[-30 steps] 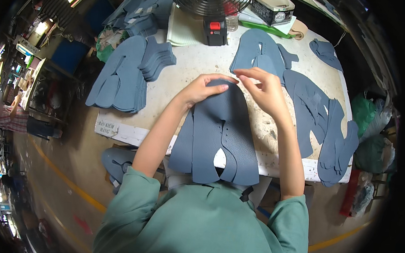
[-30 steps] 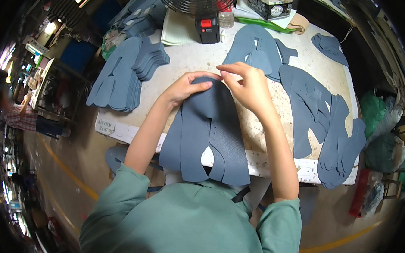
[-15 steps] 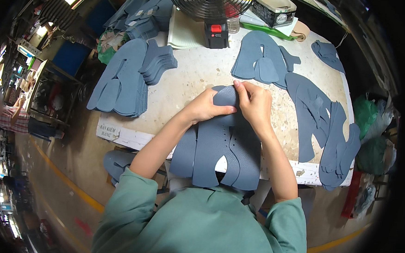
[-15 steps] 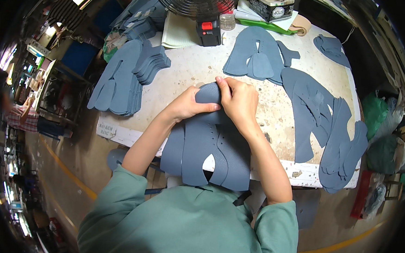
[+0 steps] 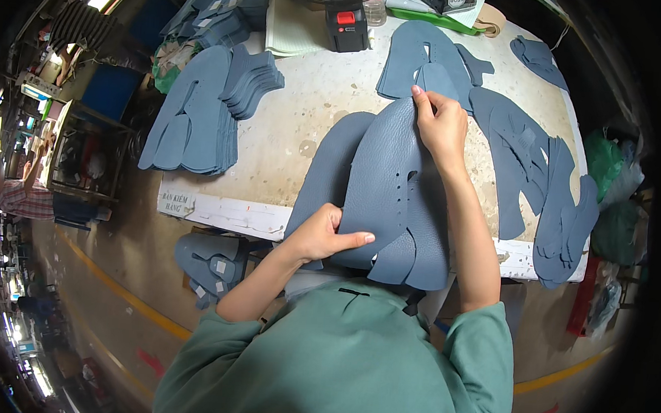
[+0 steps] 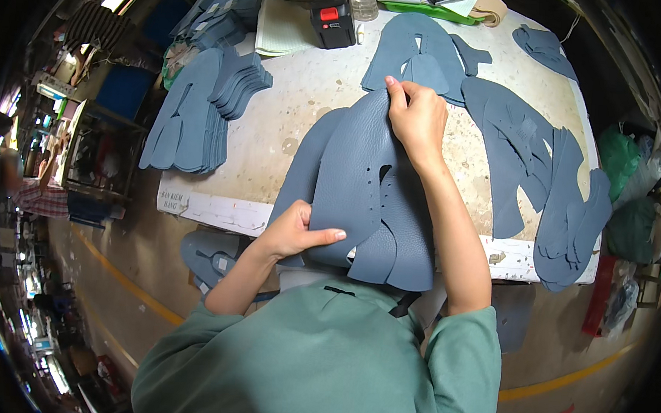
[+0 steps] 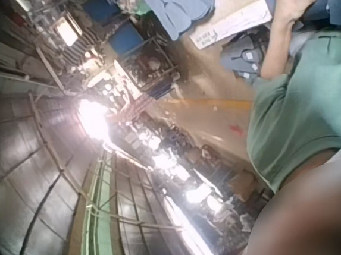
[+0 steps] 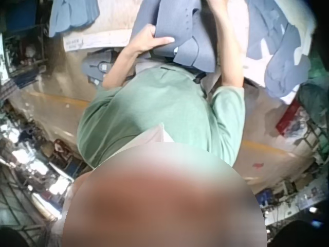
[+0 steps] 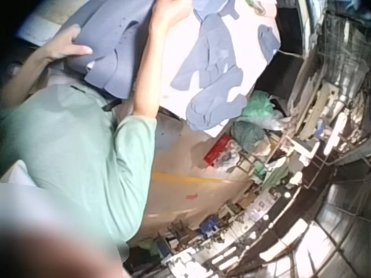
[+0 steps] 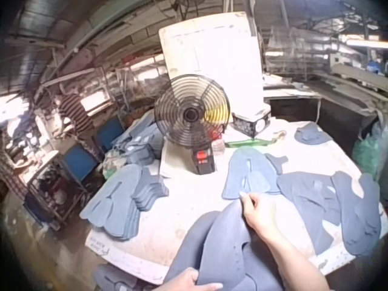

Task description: The person repeatedly picks up gray fabric pieces from a table, aligns them, and stacks them into a growing pile. The person handles the pieces one at a time, occasionally adjusting their orientation before adding them to the stack.

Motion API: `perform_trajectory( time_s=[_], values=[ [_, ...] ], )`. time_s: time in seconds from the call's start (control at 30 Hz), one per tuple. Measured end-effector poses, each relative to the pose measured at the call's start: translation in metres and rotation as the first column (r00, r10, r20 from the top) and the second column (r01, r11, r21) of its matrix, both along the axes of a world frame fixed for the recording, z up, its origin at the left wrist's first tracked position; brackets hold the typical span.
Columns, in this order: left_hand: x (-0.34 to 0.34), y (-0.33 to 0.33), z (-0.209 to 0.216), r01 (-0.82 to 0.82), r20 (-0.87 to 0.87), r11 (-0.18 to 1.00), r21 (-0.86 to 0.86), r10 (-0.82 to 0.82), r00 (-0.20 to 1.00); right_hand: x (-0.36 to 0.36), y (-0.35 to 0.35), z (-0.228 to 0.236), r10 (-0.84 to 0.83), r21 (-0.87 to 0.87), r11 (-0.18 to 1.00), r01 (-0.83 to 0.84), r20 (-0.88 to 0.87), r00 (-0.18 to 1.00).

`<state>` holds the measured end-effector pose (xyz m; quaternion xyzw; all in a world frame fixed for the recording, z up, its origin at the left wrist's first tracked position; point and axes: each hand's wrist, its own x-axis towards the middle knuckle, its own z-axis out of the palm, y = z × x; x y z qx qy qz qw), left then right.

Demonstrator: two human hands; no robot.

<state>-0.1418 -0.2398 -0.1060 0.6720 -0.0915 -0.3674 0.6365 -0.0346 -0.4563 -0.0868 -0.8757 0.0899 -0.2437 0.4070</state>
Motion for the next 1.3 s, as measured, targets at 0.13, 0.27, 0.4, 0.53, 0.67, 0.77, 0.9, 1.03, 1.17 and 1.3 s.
perform_trajectory(
  time_s=[0.13, 0.27, 0.4, 0.53, 0.67, 0.77, 0.9, 1.03, 1.17, 1.3],
  values=[
    [-0.02, 0.012, -0.006, -0.001, -0.021, 0.998, -0.066, -0.001, 1.0, 0.005, -0.003, -0.006, -0.019, 0.011, 1.0, 0.019, 0.03, 0.999],
    [-0.038, 0.023, -0.017, -0.001, -0.01, 0.995, -0.104, 0.0, 1.0, 0.01, -0.005, -0.014, -0.013, -0.009, 1.0, 0.013, -0.035, 0.999],
    [-0.053, 0.039, -0.026, 0.013, -0.062, 1.0, -0.026, -0.015, 0.998, 0.015, -0.006, -0.022, -0.001, -0.063, 0.998, -0.004, -0.082, 0.997],
    [-0.059, 0.052, -0.021, 0.131, -0.146, 0.989, 0.072, -0.12, 0.982, 0.019, -0.004, -0.031, 0.026, -0.072, 0.997, -0.031, -0.072, 0.997],
    [-0.053, 0.062, 0.008, 0.3, -0.122, 0.954, -0.016, -0.3, 0.946, 0.027, -0.007, -0.029, 0.095, -0.072, 0.992, -0.107, -0.143, 0.985],
    [-0.029, 0.068, 0.031, 0.425, 0.063, 0.903, 0.061, -0.428, 0.901, 0.028, -0.021, -0.022, 0.236, -0.179, 0.942, -0.283, -0.244, 0.94],
    [0.025, 0.064, 0.033, 0.104, 0.458, 0.969, 0.223, -0.198, 0.867, 0.015, -0.037, -0.021, 0.191, -0.334, 0.883, -0.33, -0.387, 0.902],
    [0.107, 0.036, 0.005, -0.268, 0.782, 0.906, 0.327, -0.1, 0.615, 0.001, -0.044, -0.03, 0.219, -0.283, 0.892, -0.353, -0.412, 0.884],
    [0.149, 0.005, -0.02, -0.427, 0.743, 0.832, 0.355, 0.026, 0.668, -0.002, -0.05, -0.032, 0.349, -0.15, 0.896, -0.419, -0.348, 0.87],
    [0.156, -0.004, -0.022, -0.295, 0.708, 0.859, 0.419, -0.105, 0.698, -0.002, -0.051, -0.024, 0.388, -0.058, 0.905, -0.422, -0.293, 0.874]
  ],
)
